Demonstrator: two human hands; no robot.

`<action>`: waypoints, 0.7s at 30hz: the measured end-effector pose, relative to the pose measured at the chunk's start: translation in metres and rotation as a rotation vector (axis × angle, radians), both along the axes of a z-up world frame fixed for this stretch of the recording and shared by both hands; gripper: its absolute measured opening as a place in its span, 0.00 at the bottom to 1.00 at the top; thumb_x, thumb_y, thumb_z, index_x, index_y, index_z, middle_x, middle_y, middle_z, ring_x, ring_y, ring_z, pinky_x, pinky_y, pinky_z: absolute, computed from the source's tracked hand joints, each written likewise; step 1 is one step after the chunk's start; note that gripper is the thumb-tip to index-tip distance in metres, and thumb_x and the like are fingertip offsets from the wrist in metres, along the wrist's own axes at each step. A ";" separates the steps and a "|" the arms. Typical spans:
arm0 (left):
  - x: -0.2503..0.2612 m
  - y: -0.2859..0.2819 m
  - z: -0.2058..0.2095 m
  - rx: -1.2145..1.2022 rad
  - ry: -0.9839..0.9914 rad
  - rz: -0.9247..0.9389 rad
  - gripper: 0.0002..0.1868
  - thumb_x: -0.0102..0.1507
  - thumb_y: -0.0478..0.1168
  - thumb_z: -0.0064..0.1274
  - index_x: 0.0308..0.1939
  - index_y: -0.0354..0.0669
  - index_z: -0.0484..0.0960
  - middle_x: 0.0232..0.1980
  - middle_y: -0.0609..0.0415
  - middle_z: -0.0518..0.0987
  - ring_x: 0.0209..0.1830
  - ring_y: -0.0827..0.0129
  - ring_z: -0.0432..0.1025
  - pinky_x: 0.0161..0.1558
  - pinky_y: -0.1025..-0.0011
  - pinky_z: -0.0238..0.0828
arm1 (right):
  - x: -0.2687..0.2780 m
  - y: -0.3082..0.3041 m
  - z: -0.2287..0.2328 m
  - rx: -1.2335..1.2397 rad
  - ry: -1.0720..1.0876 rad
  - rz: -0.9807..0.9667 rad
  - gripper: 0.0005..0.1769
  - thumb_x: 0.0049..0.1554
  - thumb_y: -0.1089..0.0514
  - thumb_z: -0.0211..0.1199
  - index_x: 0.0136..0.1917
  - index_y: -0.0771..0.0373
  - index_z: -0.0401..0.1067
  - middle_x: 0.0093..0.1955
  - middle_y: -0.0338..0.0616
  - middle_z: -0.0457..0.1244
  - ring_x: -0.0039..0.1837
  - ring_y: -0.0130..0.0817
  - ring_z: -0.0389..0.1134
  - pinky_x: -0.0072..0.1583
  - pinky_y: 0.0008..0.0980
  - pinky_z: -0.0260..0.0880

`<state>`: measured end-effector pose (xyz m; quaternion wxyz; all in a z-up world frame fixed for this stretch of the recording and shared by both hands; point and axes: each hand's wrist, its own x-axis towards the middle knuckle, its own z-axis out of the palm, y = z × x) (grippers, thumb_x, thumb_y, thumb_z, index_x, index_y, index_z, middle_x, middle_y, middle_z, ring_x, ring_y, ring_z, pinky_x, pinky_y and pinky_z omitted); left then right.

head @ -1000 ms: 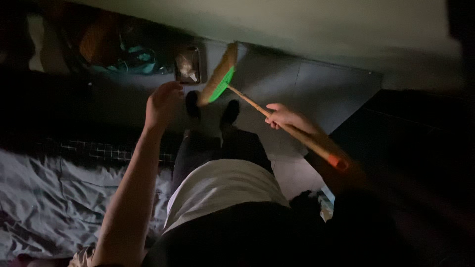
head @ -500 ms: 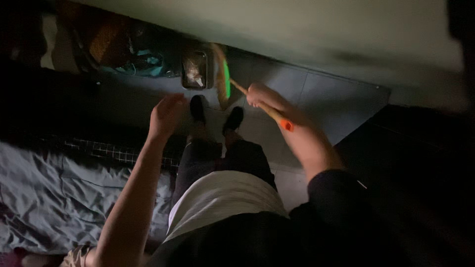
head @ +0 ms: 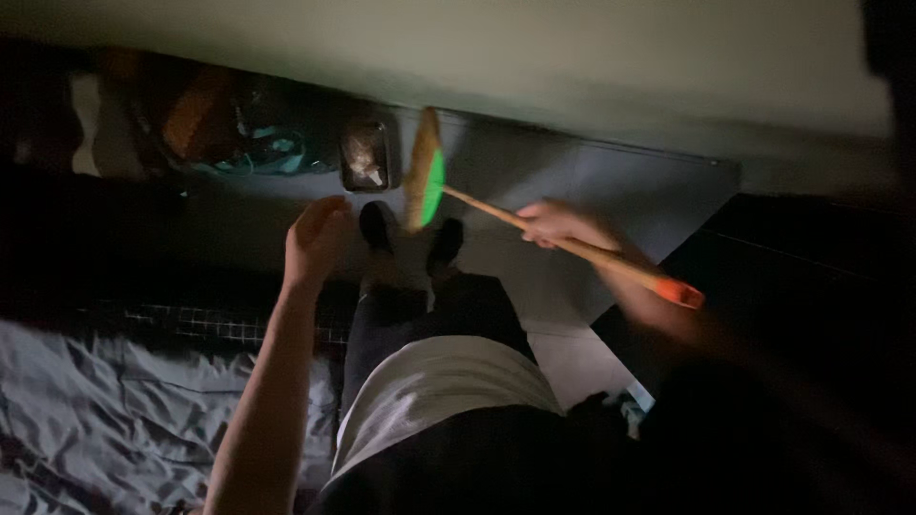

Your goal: The person sweeps the floor using a broom, pushing debris along the floor tiles.

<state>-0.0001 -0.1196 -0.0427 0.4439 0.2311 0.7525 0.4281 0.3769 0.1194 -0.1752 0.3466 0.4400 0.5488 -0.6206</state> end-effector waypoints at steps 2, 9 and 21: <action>0.001 0.007 0.000 0.046 0.143 -0.096 0.18 0.70 0.45 0.55 0.60 0.40 0.80 0.59 0.51 0.81 0.59 0.65 0.76 0.57 0.69 0.72 | -0.028 0.003 -0.010 -0.005 0.127 0.062 0.05 0.56 0.61 0.63 0.44 0.65 0.72 0.28 0.40 0.61 0.28 0.28 0.61 0.31 0.32 0.61; 0.023 0.031 0.013 -0.035 0.078 -0.117 0.16 0.70 0.44 0.52 0.59 0.42 0.82 0.56 0.53 0.83 0.58 0.68 0.76 0.57 0.69 0.72 | -0.067 0.015 -0.087 0.142 0.011 0.016 0.08 0.54 0.61 0.62 0.36 0.68 0.73 0.28 0.41 0.63 0.29 0.28 0.61 0.33 0.32 0.60; 0.012 0.018 0.005 0.114 -0.036 -0.003 0.21 0.71 0.46 0.53 0.63 0.38 0.78 0.59 0.51 0.81 0.59 0.68 0.76 0.57 0.70 0.73 | 0.039 0.019 0.023 0.063 -0.092 -0.040 0.11 0.57 0.63 0.61 0.54 0.62 0.73 0.30 0.41 0.61 0.29 0.26 0.60 0.32 0.30 0.62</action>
